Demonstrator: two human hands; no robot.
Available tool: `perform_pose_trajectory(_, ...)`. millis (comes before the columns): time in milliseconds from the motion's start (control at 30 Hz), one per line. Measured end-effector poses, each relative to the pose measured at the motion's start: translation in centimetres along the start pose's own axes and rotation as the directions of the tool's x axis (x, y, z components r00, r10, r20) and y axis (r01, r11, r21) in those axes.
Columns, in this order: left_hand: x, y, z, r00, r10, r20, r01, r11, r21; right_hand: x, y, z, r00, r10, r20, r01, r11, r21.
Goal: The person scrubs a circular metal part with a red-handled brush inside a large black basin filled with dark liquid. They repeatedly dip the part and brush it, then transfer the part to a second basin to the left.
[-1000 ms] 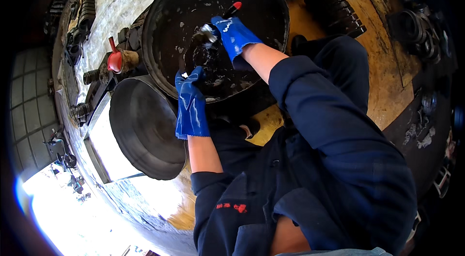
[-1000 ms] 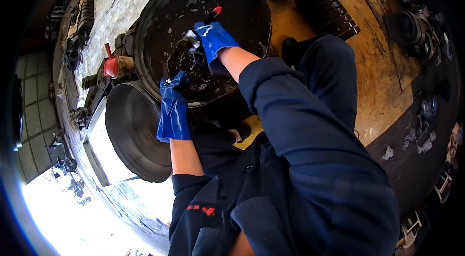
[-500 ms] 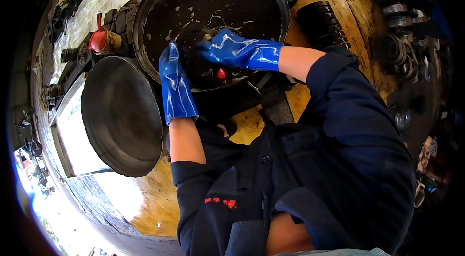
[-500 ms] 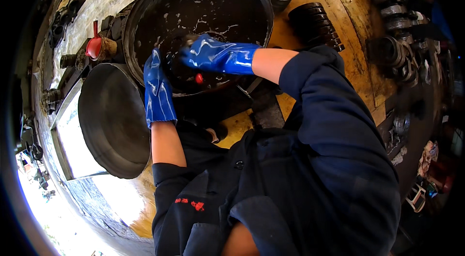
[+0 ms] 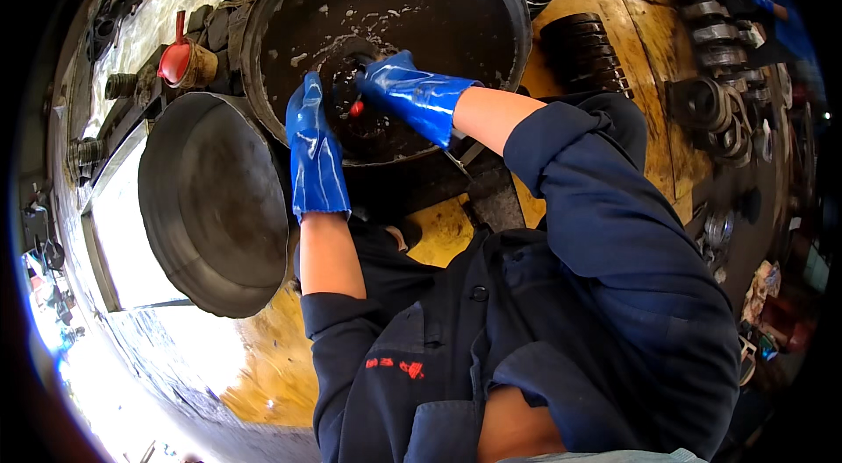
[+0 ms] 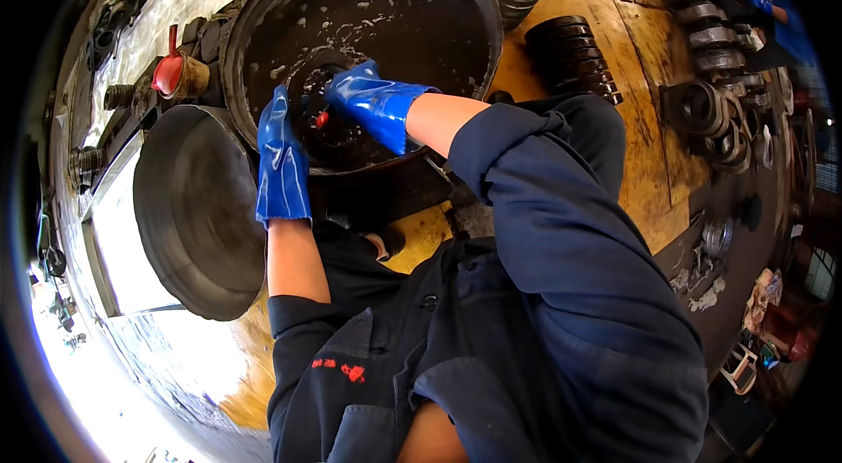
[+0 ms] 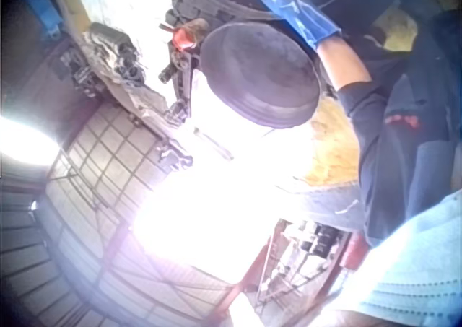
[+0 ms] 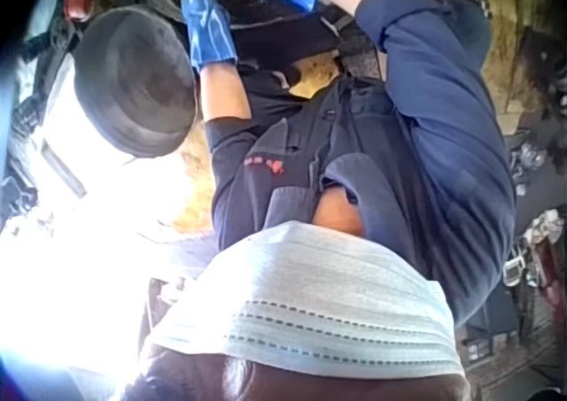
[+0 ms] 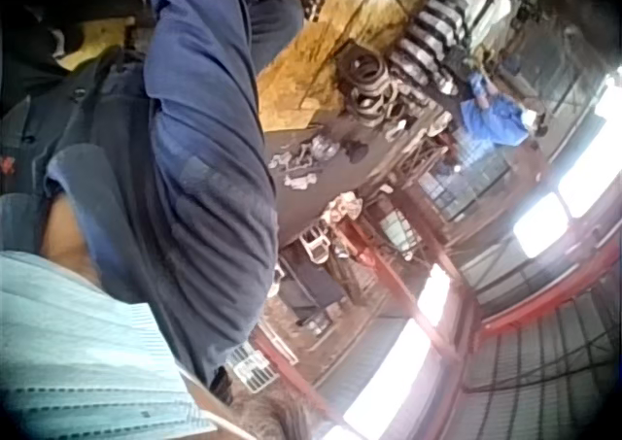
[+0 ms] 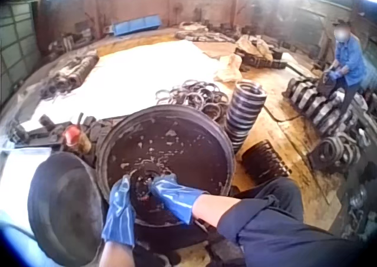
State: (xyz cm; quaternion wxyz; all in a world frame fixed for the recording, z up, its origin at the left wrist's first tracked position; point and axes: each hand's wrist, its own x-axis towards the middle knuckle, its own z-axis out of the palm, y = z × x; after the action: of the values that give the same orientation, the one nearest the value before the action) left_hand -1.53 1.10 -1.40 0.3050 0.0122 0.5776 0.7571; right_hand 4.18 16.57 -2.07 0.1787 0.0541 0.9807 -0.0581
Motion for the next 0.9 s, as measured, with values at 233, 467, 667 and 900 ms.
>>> perform_pose_trajectory(233, 0.4, -0.3, 0.4, 1.000, -0.015, -0.024, 0.016, 0.999, 0.042, -2.4, 2.2, 1.1, 0.963, 0.210, 0.166, -0.267, 0.720, 0.641)
perform_pose_trajectory(467, 1.2, -0.3, -2.0, 0.997, -0.048, -0.065, 0.049, 0.999, 0.007, -4.7, 2.6, 0.1, 0.991, -0.039, -0.130, 0.127, 0.598, 0.791)
perform_pose_trajectory(667, 2.0, -1.3, 0.4, 0.995, -0.048, -0.087, 0.050, 0.999, 0.014, 0.4, 6.6, 7.6, 0.845, 0.326, -0.423, 0.277, 0.409, 0.869)
perform_pose_trajectory(900, 1.3, -0.4, -3.8, 0.988, 0.031, -0.149, -0.008, 0.989, 0.149, -3.5, 0.8, -0.5, 0.846, -0.292, -0.446, 0.513, 0.673, 0.532)
